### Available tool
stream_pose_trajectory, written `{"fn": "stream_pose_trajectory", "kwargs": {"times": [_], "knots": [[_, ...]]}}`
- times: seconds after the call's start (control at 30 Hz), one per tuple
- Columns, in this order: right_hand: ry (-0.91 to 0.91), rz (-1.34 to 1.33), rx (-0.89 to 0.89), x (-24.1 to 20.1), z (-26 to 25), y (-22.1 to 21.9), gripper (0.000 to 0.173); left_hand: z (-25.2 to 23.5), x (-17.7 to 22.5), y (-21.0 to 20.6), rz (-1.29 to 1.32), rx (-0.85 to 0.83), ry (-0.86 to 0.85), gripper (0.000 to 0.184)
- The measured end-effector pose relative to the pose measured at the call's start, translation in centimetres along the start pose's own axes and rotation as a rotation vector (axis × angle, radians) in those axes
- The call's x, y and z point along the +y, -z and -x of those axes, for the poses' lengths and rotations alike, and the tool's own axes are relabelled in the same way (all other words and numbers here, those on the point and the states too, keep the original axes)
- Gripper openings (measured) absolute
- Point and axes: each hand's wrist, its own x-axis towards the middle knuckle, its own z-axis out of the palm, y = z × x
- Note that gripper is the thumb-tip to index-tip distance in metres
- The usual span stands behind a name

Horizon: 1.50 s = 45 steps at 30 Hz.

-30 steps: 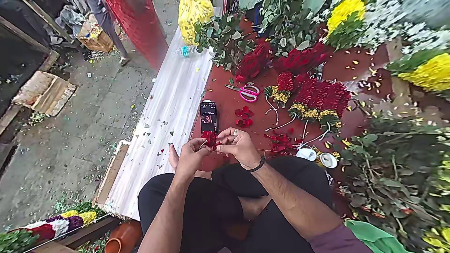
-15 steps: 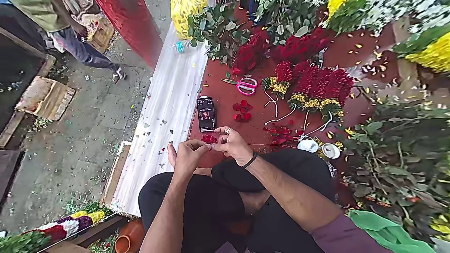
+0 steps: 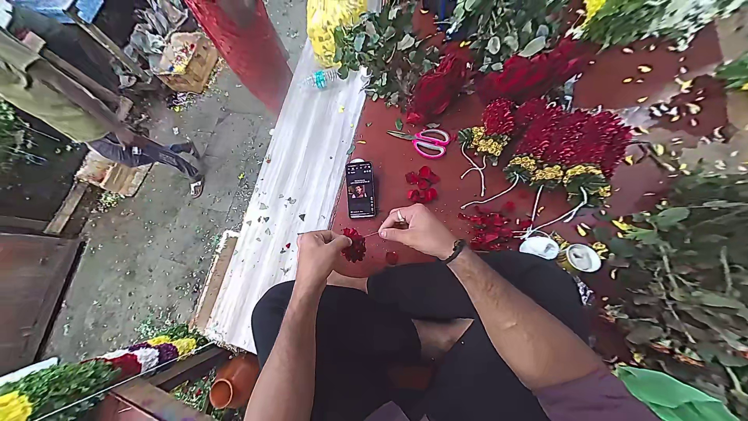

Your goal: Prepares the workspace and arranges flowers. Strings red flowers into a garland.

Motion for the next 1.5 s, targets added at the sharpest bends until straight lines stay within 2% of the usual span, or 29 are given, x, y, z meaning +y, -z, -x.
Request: {"fn": "stream_pose_trajectory", "kwargs": {"times": [0.13,0.17,0.23,0.27,0.33,0.4,0.43,0.47,0.53,0.6,0.67,0.73,0.83,0.97,1.1,1.23,1.4,1.5], "knots": [[0.066,-0.027,-0.189,-2.0,0.8,0.2,0.008,0.2,0.9,0.2,-0.022,0.044,0.02,0.031],[0.092,-0.054,-0.246,-2.5,1.1,0.0,0.009,0.4,1.0,0.1,-0.108,0.062,0.012,0.032],[0.168,-0.143,-0.261,-3.4,1.3,-0.1,0.008,1.0,2.0,0.0,-0.444,0.03,-0.019,0.031],[0.209,-0.203,-0.244,-3.7,1.4,0.1,0.006,1.8,3.1,0.0,-0.6,-0.071,-0.025,0.029],[0.269,-0.3,-0.219,-3.5,1.0,0.9,0.003,3.4,5.7,0.1,-0.733,-0.399,-0.113,0.02],[0.261,-0.442,-0.263,-2.2,0.6,1.1,0.004,4.6,8.5,0.2,-0.574,-0.683,-0.241,0.015],[0.237,-0.541,-0.283,-1.4,0.6,0.7,0.004,4.8,9.5,0.1,-0.425,-0.715,-0.306,0.015],[0.215,-0.624,-0.28,-0.6,0.9,0.2,0.007,4.8,10.3,0.0,-0.307,-0.685,-0.357,0.015],[0.185,-0.731,-0.225,0.2,1.8,-1.1,0.009,4.3,11.2,-0.3,-0.201,-0.473,-0.432,0.014],[0.183,-0.778,-0.293,-1.8,1.4,-1.5,0.008,3.4,11.3,-0.4,-0.295,-0.19,-0.458,0.015],[0.226,-0.729,-0.304,-3.5,1.3,-1.1,0.01,2.9,10.7,-0.1,-0.445,0.016,-0.383,0.018],[0.263,-0.625,-0.264,-4.7,1.7,-0.4,0.01,3.3,9.8,0.3,-0.51,0.104,-0.278,0.021],[0.296,-0.466,-0.222,-5.0,3.3,-1.2,0.013,4.7,8.1,0.0,-0.405,0.164,-0.202,0.021],[0.239,-0.254,-0.131,-5.2,6.7,-4.4,0.028,6.6,5.5,-2.2,-0.272,0.148,-0.181,0.02],[0.231,-0.393,-0.028,-5.7,7.2,-1.1,0.013,8.0,4.3,-2.0,-0.335,0.039,-0.213,0.017],[0.048,-0.456,0.062,-1.6,6.6,1.7,0.01,7.6,5.2,-1.7,-0.435,-0.209,-0.173,0.017],[0.039,-0.416,-0.099,-1.0,5.7,3.7,0.013,3.3,8.7,-1.1,-0.604,-0.521,-0.062,0.018],[0.107,-0.411,-0.237,-2.5,4.9,4.7,0.012,0.3,10.8,-0.6,-0.802,-0.52,-0.047,0.02]]}}
